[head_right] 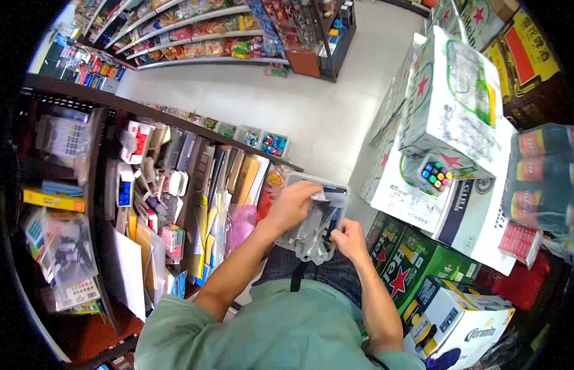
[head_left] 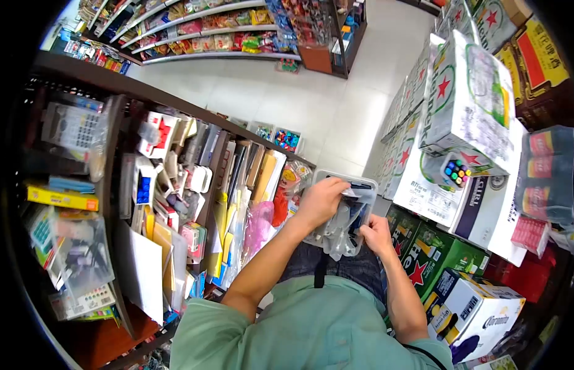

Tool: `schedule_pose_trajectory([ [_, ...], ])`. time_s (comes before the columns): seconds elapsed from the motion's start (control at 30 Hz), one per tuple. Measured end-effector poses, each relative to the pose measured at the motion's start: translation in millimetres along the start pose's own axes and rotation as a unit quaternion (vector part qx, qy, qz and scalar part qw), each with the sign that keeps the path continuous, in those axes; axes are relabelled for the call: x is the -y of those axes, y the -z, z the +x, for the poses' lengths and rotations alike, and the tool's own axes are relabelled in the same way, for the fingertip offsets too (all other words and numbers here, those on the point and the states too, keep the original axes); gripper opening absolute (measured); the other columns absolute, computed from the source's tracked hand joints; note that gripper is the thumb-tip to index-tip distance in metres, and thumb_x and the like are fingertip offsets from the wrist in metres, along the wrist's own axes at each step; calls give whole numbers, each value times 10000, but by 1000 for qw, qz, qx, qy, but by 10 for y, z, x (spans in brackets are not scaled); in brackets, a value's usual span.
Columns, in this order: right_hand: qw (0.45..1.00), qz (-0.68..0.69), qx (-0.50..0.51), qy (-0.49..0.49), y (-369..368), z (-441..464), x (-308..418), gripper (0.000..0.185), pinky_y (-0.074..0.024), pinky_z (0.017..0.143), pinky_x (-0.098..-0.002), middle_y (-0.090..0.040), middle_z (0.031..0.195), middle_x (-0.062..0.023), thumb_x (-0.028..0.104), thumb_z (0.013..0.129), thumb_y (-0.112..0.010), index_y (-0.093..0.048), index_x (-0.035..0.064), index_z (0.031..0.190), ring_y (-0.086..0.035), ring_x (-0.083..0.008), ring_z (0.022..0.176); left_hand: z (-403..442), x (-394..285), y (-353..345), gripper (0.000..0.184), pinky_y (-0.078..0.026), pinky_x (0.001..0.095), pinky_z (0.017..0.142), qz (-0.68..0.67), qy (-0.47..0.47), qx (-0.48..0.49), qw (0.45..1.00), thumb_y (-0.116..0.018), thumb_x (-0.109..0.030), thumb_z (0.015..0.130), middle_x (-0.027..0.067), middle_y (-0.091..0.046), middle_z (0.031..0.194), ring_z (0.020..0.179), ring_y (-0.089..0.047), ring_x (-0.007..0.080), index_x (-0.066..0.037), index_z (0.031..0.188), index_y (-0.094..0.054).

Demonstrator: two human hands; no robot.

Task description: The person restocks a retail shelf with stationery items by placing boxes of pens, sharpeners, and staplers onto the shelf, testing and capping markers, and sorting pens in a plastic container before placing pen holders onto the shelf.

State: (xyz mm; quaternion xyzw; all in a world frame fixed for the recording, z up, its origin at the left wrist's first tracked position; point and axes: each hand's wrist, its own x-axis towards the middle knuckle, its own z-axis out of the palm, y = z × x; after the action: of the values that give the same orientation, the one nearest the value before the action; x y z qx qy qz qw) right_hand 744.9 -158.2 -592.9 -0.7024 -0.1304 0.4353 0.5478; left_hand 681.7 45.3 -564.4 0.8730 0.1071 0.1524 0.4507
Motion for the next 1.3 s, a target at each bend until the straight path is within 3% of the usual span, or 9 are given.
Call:
schedule_pose_trajectory([
  [0.2,999,2,12,51,89,-25,488,114,-399,420,-298,-556,526,-42,67,713,-588,-563,-22,646,-509,-108,442,210,-347,126,366,-448,445,929,190,2,151,970,-565,-3,739,170,-627,1089,1061,-575,370,-33,1098,-624],
  [0.47,995,-10,-34,94,135,-130,970,111,-406,461,-282,-555,530,-38,67,688,-589,-569,-32,643,-498,-90,488,436,-759,663,501,-435,422,978,104,-26,260,960,-633,79,624,139,-577,1175,1169,-497,369,-68,1102,-611],
  [0.53,994,-19,-49,97,97,-194,1096,122,-402,466,-280,-547,525,-37,73,689,-593,-558,-32,636,-490,-85,497,344,-691,732,491,-424,426,1020,111,-142,224,958,-631,87,648,131,-543,1266,1253,-462,368,-67,1113,-608],
  [0.67,989,-43,-64,126,-44,-244,1210,153,-381,458,-283,-517,500,-43,89,676,-605,-521,-25,619,-457,-87,486,377,-996,1202,603,-377,408,1099,201,-78,327,920,-586,142,644,180,-488,1367,1352,-384,368,-54,1214,-575],
  [0.87,977,-132,-84,147,-262,-348,1469,129,-380,460,-284,-522,506,-42,77,671,-595,-536,-31,631,-457,-89,485,715,-1047,1149,604,-403,476,992,45,-12,281,959,-511,-46,762,219,-493,1345,1235,-472,398,-5,1361,-442],
  [0.93,982,-49,-126,130,-296,-345,1494,106,-389,466,-278,-540,516,-40,70,670,-586,-562,-31,650,-469,-85,488,641,-993,998,644,-390,499,966,189,-119,180,958,-551,-74,724,191,-525,1287,1192,-466,392,-23,1360,-462],
  [1.07,984,3,-125,129,-291,-316,1419,78,-397,474,-262,-557,535,-21,54,674,-577,-586,-24,675,-486,-74,499,625,-978,908,591,-397,495,907,189,-58,159,967,-572,-60,699,159,-544,1199,1137,-468,368,-66,1289,-534],
  [1.17,988,9,-102,113,-258,-227,1394,75,-394,471,-259,-561,545,-16,47,676,-576,-584,-27,680,-482,-71,494,628,-900,811,515,-421,476,875,202,-101,83,971,-571,-41,707,151,-571,1123,1094,-502,355,-94,1219,-572],
  [1.3,993,7,-71,89,-197,-128,1441,56,-386,460,-254,-550,549,-8,31,689,-574,-585,-23,690,-473,-70,482,764,-840,732,463,-449,464,851,204,-79,123,968,-573,-18,713,131,-601,1065,1028,-554,343,-109,1167,-592],
])
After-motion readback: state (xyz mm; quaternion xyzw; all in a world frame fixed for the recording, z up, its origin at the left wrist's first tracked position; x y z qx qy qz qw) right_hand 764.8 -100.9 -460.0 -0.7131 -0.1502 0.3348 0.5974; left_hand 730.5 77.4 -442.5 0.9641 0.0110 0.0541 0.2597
